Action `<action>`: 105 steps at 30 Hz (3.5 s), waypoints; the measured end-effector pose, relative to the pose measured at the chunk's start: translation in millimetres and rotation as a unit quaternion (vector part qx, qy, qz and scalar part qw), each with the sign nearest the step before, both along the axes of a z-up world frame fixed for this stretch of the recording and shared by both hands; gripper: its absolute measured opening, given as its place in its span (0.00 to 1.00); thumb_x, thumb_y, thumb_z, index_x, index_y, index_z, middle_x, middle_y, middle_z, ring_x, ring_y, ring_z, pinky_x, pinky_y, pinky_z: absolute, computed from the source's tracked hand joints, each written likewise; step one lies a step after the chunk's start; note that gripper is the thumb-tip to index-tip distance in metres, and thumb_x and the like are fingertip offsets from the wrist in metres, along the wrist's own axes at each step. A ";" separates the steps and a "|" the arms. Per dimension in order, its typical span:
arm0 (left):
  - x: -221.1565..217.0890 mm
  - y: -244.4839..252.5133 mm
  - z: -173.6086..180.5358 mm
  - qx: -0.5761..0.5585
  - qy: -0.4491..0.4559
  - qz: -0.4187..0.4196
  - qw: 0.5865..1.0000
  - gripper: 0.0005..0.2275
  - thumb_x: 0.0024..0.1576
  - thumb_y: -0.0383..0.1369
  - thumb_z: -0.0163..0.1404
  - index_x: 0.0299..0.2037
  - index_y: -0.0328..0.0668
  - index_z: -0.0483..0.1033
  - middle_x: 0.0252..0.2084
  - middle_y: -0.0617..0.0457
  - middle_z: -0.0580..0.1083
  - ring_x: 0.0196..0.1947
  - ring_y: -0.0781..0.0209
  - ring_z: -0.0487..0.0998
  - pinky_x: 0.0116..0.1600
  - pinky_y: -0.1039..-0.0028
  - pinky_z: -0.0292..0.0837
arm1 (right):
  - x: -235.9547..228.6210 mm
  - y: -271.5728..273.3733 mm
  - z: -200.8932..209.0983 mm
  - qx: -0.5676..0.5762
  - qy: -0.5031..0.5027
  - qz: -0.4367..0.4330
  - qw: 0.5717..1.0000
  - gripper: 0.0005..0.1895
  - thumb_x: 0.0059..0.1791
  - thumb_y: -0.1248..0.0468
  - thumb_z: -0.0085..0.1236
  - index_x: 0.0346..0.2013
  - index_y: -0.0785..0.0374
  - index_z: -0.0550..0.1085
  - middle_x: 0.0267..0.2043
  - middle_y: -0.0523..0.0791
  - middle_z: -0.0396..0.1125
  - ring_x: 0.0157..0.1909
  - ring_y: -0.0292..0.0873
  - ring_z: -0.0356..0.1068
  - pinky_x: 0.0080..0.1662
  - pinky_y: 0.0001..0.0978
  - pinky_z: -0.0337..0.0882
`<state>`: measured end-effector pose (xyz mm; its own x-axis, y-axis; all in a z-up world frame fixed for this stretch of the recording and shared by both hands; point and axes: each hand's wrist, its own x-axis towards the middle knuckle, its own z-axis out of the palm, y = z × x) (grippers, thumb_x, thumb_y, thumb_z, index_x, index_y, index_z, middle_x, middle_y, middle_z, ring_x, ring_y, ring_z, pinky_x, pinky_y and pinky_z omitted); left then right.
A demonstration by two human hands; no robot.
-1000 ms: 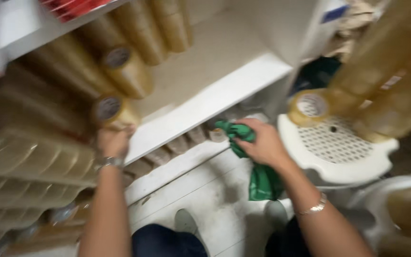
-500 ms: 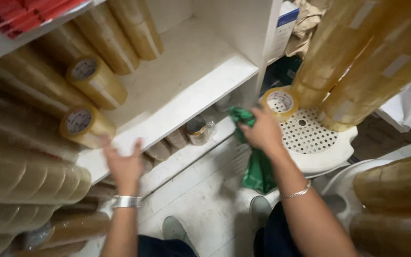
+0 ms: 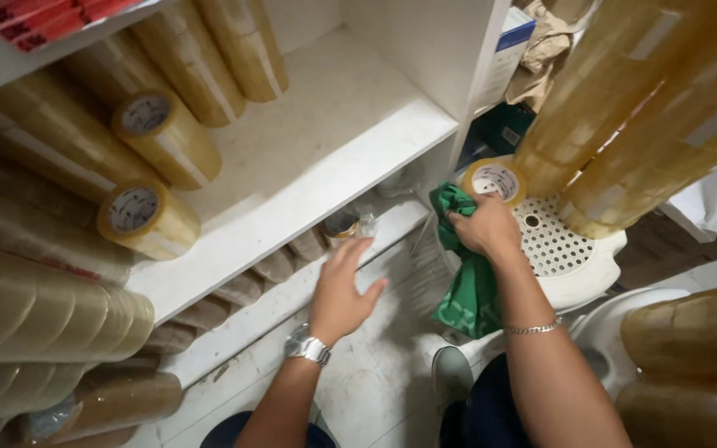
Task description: The person wipes multiple rolls of clear packing tape with a green cloth, handling them one at a time. After wiping each roll, the person places it on a white shelf among other tape rolls.
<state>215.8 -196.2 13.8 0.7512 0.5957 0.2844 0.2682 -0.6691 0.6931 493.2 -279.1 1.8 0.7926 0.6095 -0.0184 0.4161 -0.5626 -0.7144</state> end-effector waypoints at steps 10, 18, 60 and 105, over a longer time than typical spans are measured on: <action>-8.0 12.3 3.3 0.081 0.022 0.038 0.996 0.18 0.57 0.38 0.54 0.57 0.46 0.74 0.53 0.51 0.74 0.59 0.48 0.74 0.58 0.57 0.70 | -38.6 5.8 18.8 -0.005 0.059 0.018 0.998 0.13 0.42 0.51 0.71 0.40 0.45 0.83 0.26 0.45 0.74 0.33 0.48 0.77 0.37 0.39 0.74; -17.9 8.1 32.6 0.161 0.041 0.092 0.982 0.18 0.51 0.34 0.54 0.52 0.35 0.73 0.52 0.41 0.74 0.60 0.42 0.73 0.58 0.54 0.68 | -86.1 9.5 33.6 0.111 0.215 0.251 0.937 0.08 0.44 0.70 0.63 0.38 0.64 0.79 0.27 0.44 0.69 0.32 0.40 0.68 0.35 0.33 0.69; -13.2 7.5 0.2 -0.468 -0.311 -0.036 0.826 0.21 0.60 0.37 0.50 0.61 0.36 0.68 0.52 0.46 0.76 0.54 0.61 0.74 0.65 0.63 0.65 | -115.4 11.2 56.1 0.286 -0.081 0.223 0.928 0.34 0.45 0.63 0.73 0.64 0.56 0.68 0.58 0.49 0.68 0.59 0.47 0.68 0.61 0.52 0.69; -40.4 -5.9 57.8 -0.249 -0.065 0.118 0.959 0.37 0.38 0.62 0.52 0.52 0.43 0.68 0.48 0.38 0.75 0.54 0.37 0.78 0.56 0.51 0.73 | -143.6 45.3 -26.6 0.308 0.037 0.334 0.890 0.24 0.47 0.53 0.63 0.52 0.64 0.75 0.53 0.51 0.72 0.53 0.46 0.68 0.53 0.45 0.69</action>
